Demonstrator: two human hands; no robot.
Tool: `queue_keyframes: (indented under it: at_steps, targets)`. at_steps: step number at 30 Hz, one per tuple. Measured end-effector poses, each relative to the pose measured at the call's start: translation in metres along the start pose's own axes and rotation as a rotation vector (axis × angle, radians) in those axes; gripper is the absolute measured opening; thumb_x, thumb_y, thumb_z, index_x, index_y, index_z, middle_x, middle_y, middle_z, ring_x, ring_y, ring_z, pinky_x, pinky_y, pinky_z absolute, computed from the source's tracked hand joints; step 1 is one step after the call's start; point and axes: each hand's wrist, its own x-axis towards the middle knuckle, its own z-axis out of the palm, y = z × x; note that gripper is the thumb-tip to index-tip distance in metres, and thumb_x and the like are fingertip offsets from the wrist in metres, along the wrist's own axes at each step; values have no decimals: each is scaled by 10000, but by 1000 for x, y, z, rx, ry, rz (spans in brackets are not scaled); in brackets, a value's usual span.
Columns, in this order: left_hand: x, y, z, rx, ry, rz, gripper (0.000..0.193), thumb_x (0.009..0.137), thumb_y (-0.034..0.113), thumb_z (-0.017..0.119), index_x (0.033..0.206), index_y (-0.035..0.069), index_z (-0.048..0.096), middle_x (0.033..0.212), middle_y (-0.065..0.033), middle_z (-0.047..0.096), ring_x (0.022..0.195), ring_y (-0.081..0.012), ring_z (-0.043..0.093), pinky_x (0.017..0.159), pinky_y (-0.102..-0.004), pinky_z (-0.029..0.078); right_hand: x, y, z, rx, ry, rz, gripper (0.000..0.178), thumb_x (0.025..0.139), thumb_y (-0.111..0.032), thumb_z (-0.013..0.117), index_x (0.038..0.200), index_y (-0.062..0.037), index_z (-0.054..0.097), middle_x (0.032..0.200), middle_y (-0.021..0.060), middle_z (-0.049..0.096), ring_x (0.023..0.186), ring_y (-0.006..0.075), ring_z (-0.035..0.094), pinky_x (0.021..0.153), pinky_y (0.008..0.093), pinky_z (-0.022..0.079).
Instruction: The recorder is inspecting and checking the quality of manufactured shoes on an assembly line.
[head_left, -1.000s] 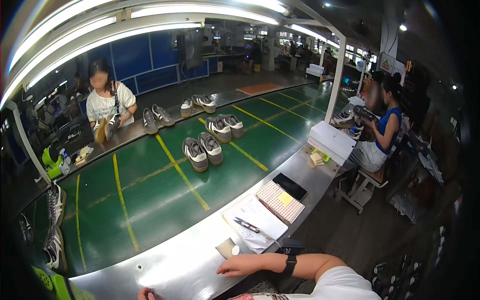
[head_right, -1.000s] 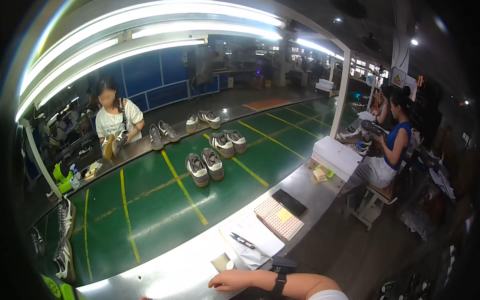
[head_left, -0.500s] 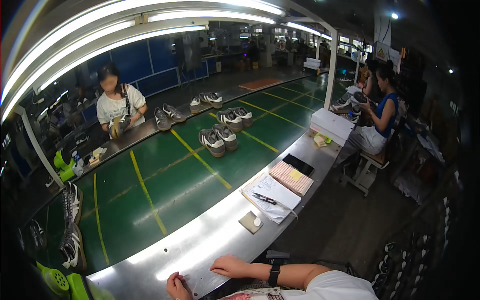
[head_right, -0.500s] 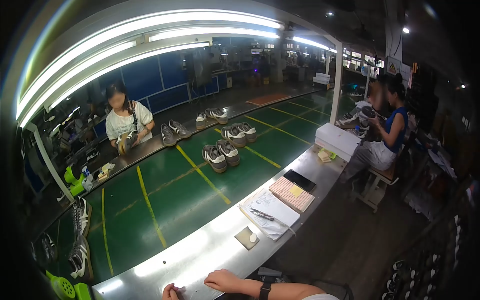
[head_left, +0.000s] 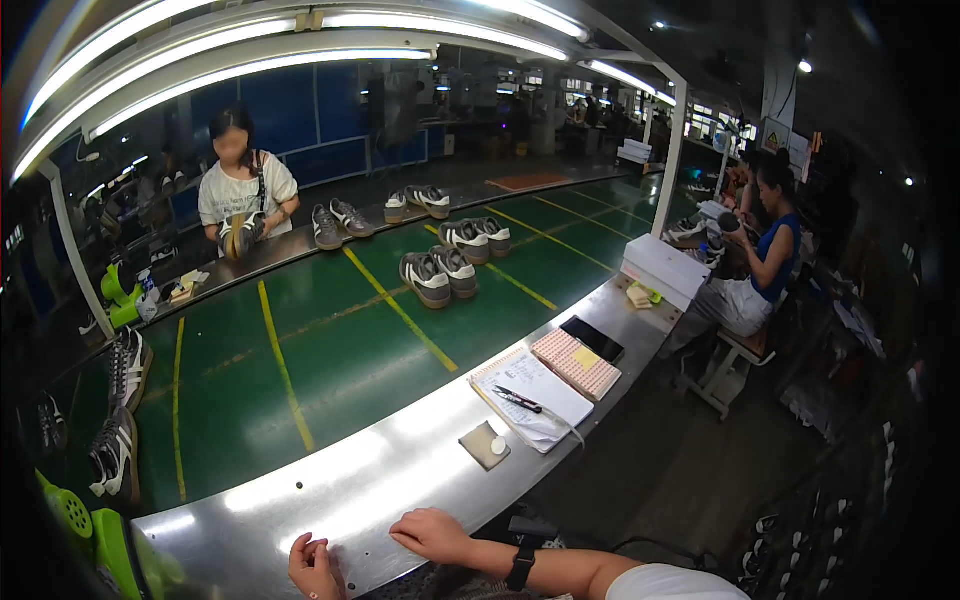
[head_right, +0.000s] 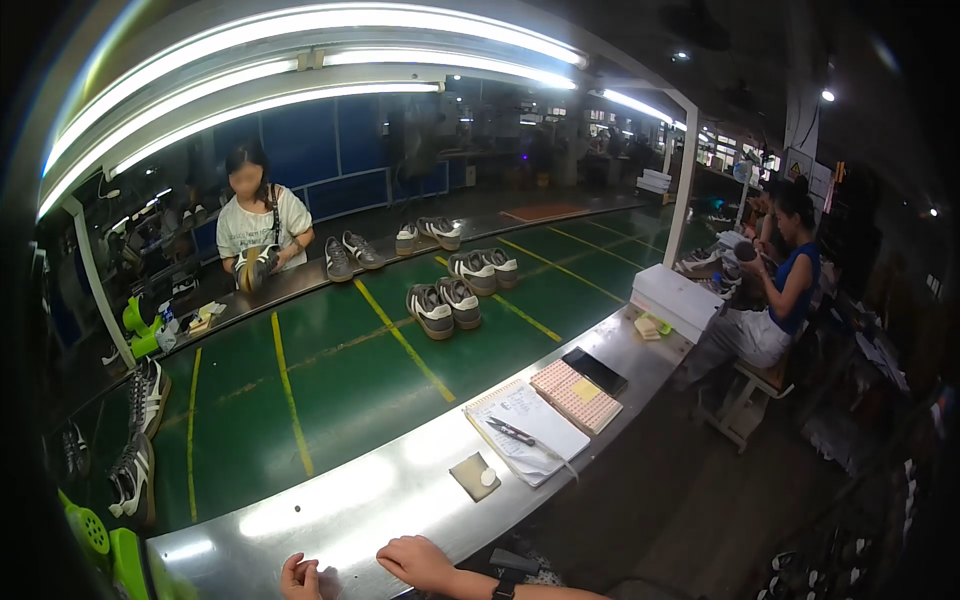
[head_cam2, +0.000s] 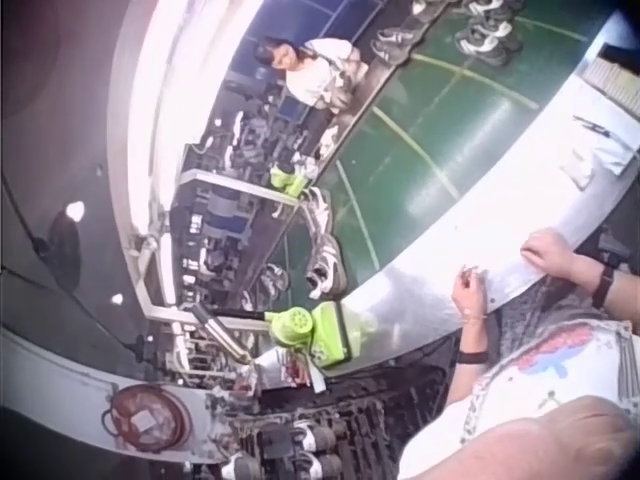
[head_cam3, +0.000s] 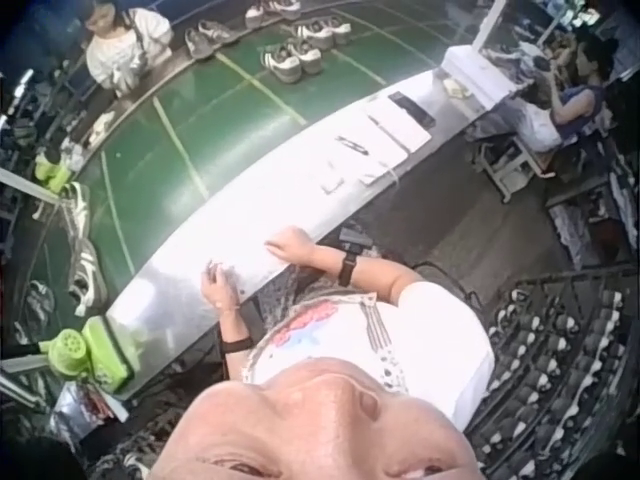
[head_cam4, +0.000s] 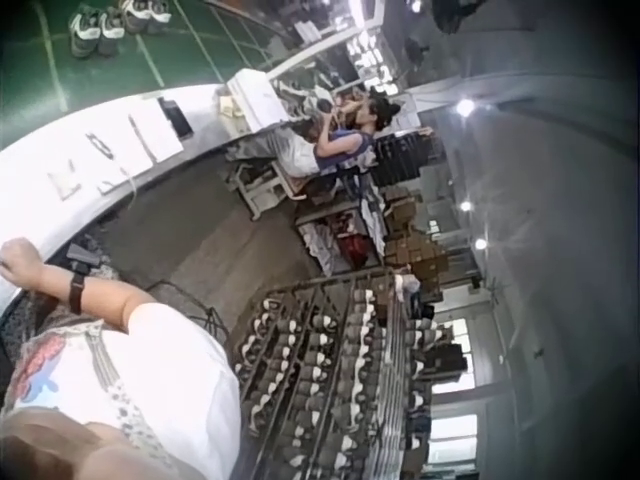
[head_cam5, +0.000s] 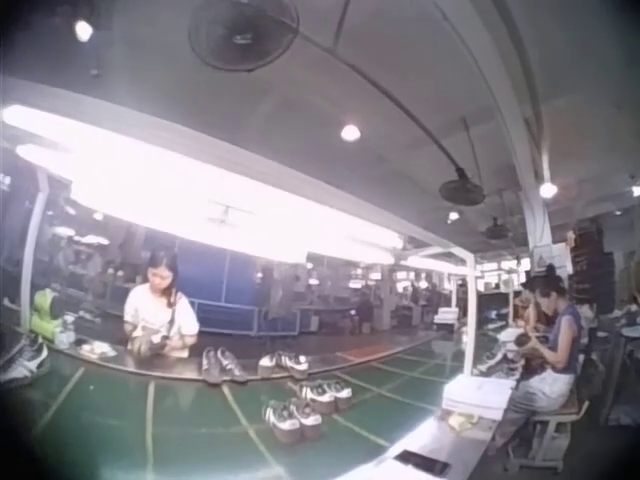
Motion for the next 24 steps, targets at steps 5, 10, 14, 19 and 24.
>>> queue_keyframes:
  at_steps: [5, 10, 14, 19, 24]
  targets:
    - [-22, 23, 21, 144, -6, -40, 383, 820, 54, 607, 1180, -27, 505, 905, -93, 597, 763, -165, 575, 670, -280, 501, -2, 3, 0, 52, -18, -5, 168, 854, -220, 573, 861, -62, 629, 763, 80, 604, 745, 269, 585, 665, 373, 452]
    - [-27, -11, 41, 402, -82, 257, 320, 823, 158, 634, 1065, -48, 595, 960, -144, 651, 846, -199, 619, 762, -331, 489, -2, -6, -3, 107, -13, 38, 181, 855, -196, 568, 951, -54, 626, 777, 90, 610, 743, 274, 587, 661, 370, 452]
    - [-40, 21, 76, 466, -229, 435, 275, 834, 174, 597, 1030, -20, 607, 906, -191, 648, 821, -312, 630, 736, -387, 486, -5, -5, -5, 146, 41, 126, 211, 867, -153, 546, 1041, -44, 598, 858, 121, 616, 797, 285, 595, 704, 357, 471]
    - [-41, 35, 97, 636, -289, 576, 221, 832, 209, 576, 947, 21, 604, 824, -201, 611, 753, -393, 573, 657, -465, 457, -2, -2, -6, 306, 156, 230, 220, 887, -156, 529, 1064, -36, 582, 958, 142, 601, 851, 275, 603, 726, 332, 479]
    - [-38, 44, 108, 882, -320, 409, 102, 751, 110, 608, 830, 45, 604, 781, -138, 562, 757, -270, 558, 710, -409, 415, 17, -3, -9, 340, 138, 431, 223, 883, -184, 549, 1052, -42, 583, 926, 114, 580, 796, 232, 596, 701, 313, 476]
